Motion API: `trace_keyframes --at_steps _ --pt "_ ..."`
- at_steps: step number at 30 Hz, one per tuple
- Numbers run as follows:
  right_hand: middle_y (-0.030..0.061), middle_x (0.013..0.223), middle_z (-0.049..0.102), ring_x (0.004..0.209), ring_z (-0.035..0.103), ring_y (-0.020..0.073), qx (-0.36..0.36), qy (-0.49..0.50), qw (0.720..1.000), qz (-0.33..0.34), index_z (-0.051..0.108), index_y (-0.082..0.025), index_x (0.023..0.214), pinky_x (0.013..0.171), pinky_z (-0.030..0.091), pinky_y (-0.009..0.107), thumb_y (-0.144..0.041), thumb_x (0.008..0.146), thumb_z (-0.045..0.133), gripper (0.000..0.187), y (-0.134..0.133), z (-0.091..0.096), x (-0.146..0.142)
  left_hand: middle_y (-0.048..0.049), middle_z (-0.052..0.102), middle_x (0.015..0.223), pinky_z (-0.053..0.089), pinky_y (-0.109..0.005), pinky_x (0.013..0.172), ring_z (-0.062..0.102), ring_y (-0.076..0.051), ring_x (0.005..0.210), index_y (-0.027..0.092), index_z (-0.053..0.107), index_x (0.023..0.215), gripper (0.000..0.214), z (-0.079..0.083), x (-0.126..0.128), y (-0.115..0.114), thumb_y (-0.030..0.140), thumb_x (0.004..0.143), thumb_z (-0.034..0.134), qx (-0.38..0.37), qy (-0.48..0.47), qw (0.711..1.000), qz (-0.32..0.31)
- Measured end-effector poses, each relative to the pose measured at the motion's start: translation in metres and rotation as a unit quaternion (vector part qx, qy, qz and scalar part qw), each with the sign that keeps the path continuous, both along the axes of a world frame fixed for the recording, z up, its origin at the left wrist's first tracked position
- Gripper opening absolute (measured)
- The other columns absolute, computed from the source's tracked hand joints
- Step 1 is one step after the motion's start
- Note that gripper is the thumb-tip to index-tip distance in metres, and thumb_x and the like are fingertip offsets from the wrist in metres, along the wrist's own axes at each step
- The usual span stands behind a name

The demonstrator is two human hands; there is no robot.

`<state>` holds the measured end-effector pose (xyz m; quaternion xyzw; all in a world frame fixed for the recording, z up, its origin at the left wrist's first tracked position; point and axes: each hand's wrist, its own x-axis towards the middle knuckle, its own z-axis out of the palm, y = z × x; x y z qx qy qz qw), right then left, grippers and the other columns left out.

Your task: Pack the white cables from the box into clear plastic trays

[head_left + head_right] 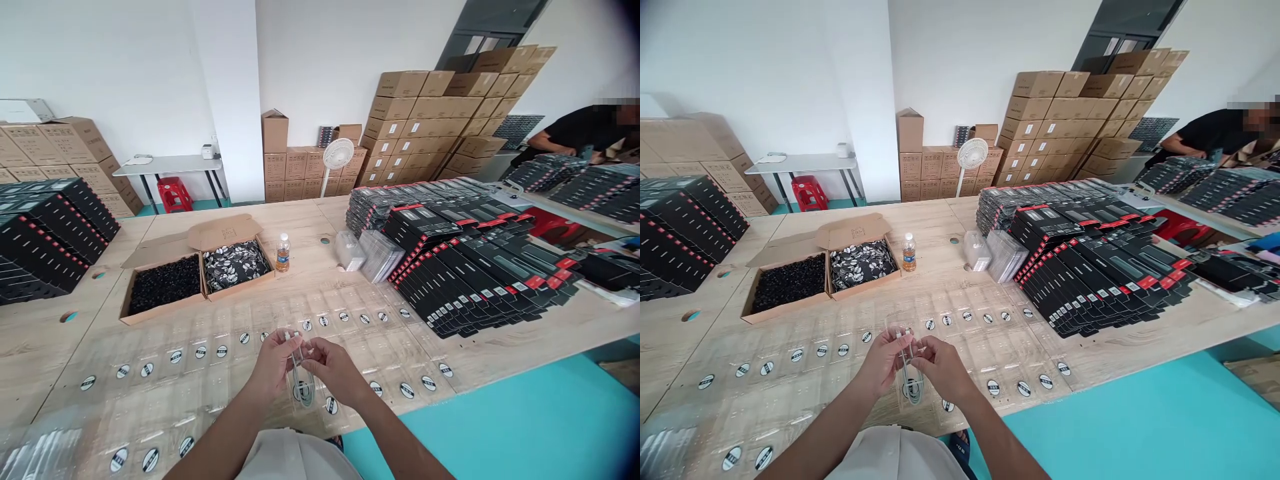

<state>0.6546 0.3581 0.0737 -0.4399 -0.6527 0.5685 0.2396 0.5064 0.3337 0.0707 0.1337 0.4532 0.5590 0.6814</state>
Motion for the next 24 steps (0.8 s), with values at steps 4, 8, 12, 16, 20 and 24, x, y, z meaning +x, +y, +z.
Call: trace_keyframes --at_steps 4,8,12,16,20,24 --pt "-0.0075 0.059 0.046 0.055 0.04 0.0096 0.016 -0.021 1.0 -0.016 0.063 -0.019 0.087 0.052 0.031 0.021 -0.031 0.077 0.061 0.015 -0.001 -0.002 -0.007 -0.0025 0.067 0.064 0.045 -0.025 0.056 0.063 -0.015 0.058 0.017 0.062 0.069 0.031 -0.003 -0.006 0.004 0.033 0.055 0.084 -0.016 -0.013 1.0 0.004" --pt "-0.0083 0.057 0.043 0.053 0.043 0.0099 -0.094 0.041 0.995 -0.008 0.061 -0.019 0.104 0.049 0.036 0.021 -0.041 0.074 0.066 0.038 -0.005 -0.013 -0.01 -0.0022 0.066 0.066 0.049 -0.027 0.061 0.063 -0.015 0.06 0.016 0.065 0.073 0.029 -0.005 -0.015 0.011 0.033 0.059 0.082 -0.01 -0.036 0.999 0.035" --pt "-0.0095 0.055 0.04 0.052 0.043 0.0097 -0.161 0.124 0.978 -0.047 0.061 -0.018 0.105 0.05 0.04 0.022 -0.046 0.066 0.074 0.051 -0.012 -0.02 -0.01 -0.0049 0.071 0.083 0.05 -0.03 0.073 0.066 -0.017 0.075 0.018 0.068 0.086 0.034 -0.006 -0.018 0.01 0.02 0.055 0.084 0.042 -0.059 0.997 0.018" --pt "-0.0103 0.053 0.036 0.05 0.04 0.0091 -0.146 0.136 0.973 -0.114 0.061 -0.018 0.1 0.048 0.039 0.021 -0.044 0.065 0.075 0.046 -0.018 -0.014 -0.011 -0.0071 0.072 0.1 0.047 -0.031 0.085 0.065 -0.021 0.094 0.02 0.068 0.098 0.049 -0.005 -0.011 0.004 0.009 0.052 0.081 0.091 -0.055 0.994 0.008" --pt "-0.0116 0.05 0.032 0.048 0.037 0.0087 -0.128 0.13 0.97 -0.16 0.059 -0.019 0.097 0.045 0.037 0.021 -0.043 0.062 0.076 0.046 -0.02 -0.009 -0.013 -0.0075 0.072 0.099 0.046 -0.034 0.088 0.065 -0.023 0.097 0.021 0.068 0.095 0.045 0.0 -0.005 0.002 0.01 0.054 0.08 0.101 -0.041 0.994 0.013" --pt "-0.0114 0.05 0.034 0.048 0.039 0.0092 -0.129 0.123 0.971 -0.162 0.058 -0.019 0.098 0.047 0.039 0.022 -0.044 0.062 0.076 0.048 -0.021 -0.011 -0.013 -0.0075 0.072 0.099 0.046 -0.032 0.087 0.065 -0.022 0.097 0.02 0.067 0.095 0.043 0.0 -0.007 0.004 0.009 0.054 0.079 0.103 -0.043 0.994 0.009"
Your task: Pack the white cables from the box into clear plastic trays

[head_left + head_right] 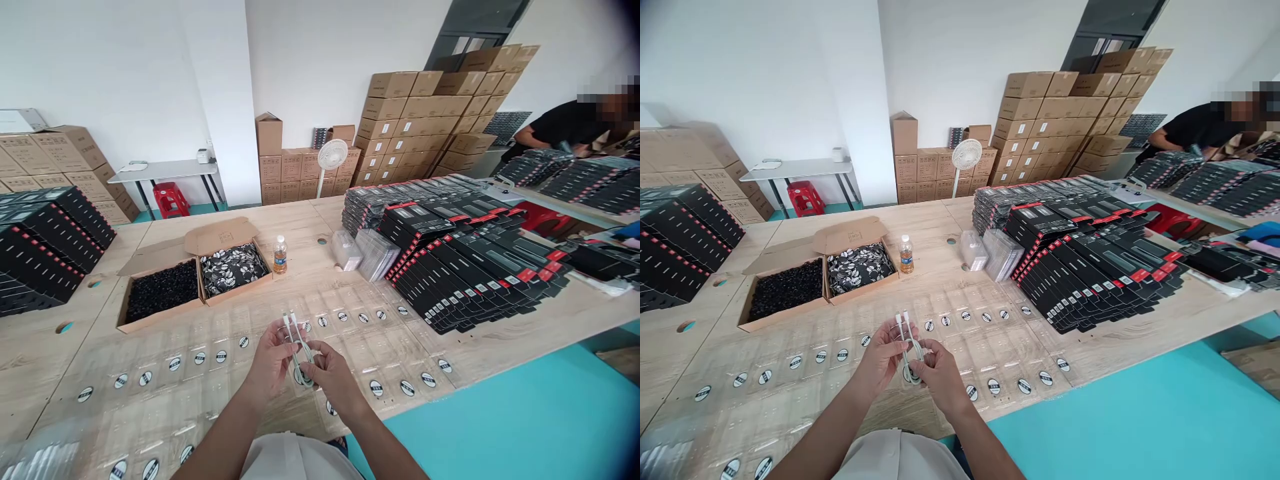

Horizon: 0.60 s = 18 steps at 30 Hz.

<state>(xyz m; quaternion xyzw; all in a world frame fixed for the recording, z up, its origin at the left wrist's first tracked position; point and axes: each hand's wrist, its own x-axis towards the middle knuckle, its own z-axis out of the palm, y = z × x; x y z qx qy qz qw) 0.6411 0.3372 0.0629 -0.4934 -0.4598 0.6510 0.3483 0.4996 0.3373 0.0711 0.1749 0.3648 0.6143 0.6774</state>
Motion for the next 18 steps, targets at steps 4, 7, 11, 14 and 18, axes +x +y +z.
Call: trace_keyframes --at_steps 4,7,11,14,18 --pt "-0.0068 0.06 0.047 0.057 0.05 0.0125 -0.009 0.02 0.999 0.044 0.055 -0.018 0.11 0.053 0.043 0.025 -0.052 0.069 0.069 0.055 -0.001 -0.01 0.0 -0.0075 0.072 0.1 0.046 -0.032 0.087 0.065 -0.022 0.095 0.02 0.066 0.096 0.045 -0.006 -0.008 -0.002 0.009 0.055 0.079 -0.008 -0.009 1.0 -0.001" --pt "-0.002 0.071 0.055 0.064 0.054 0.0144 0.015 -0.016 0.999 0.046 0.053 -0.017 0.116 0.056 0.043 0.026 -0.055 0.076 0.06 0.055 -0.001 -0.02 0.001 -0.0078 0.07 0.1 0.046 -0.035 0.088 0.064 -0.024 0.097 0.021 0.064 0.101 0.05 -0.015 -0.015 -0.008 0.009 0.055 0.079 -0.022 -0.014 1.0 -0.013" --pt "-0.0026 0.068 0.056 0.063 0.055 0.0152 0.04 -0.112 0.987 0.111 0.057 -0.016 0.113 0.061 0.043 0.027 -0.042 0.078 0.059 0.044 -0.006 -0.04 0.003 -0.011 0.064 0.113 0.043 -0.04 0.093 0.058 -0.028 0.112 0.023 0.058 0.113 0.065 -0.042 -0.022 -0.025 0.009 0.054 0.079 -0.076 0.013 0.997 -0.003" --pt "-0.0017 0.065 0.06 0.062 0.059 0.0161 0.034 -0.206 0.964 0.167 0.06 -0.015 0.108 0.063 0.043 0.027 -0.029 0.077 0.056 0.035 -0.016 -0.065 0.002 -0.0145 0.052 0.13 0.04 -0.04 0.097 0.05 -0.03 0.122 0.023 0.052 0.12 0.072 -0.072 -0.034 -0.041 0.015 0.054 0.08 -0.154 0.103 0.979 0.083" --pt "0.0023 0.069 0.067 0.07 0.064 0.0184 0.045 -0.34 0.915 0.212 0.063 -0.015 0.101 0.064 0.041 0.026 -0.02 0.075 0.056 0.028 -0.031 -0.1 -0.008 -0.015 0.046 0.136 0.037 -0.041 0.099 0.047 -0.029 0.123 0.022 0.05 0.121 0.063 -0.094 -0.054 -0.065 0.021 0.063 0.073 -0.173 0.277 0.931 0.163"
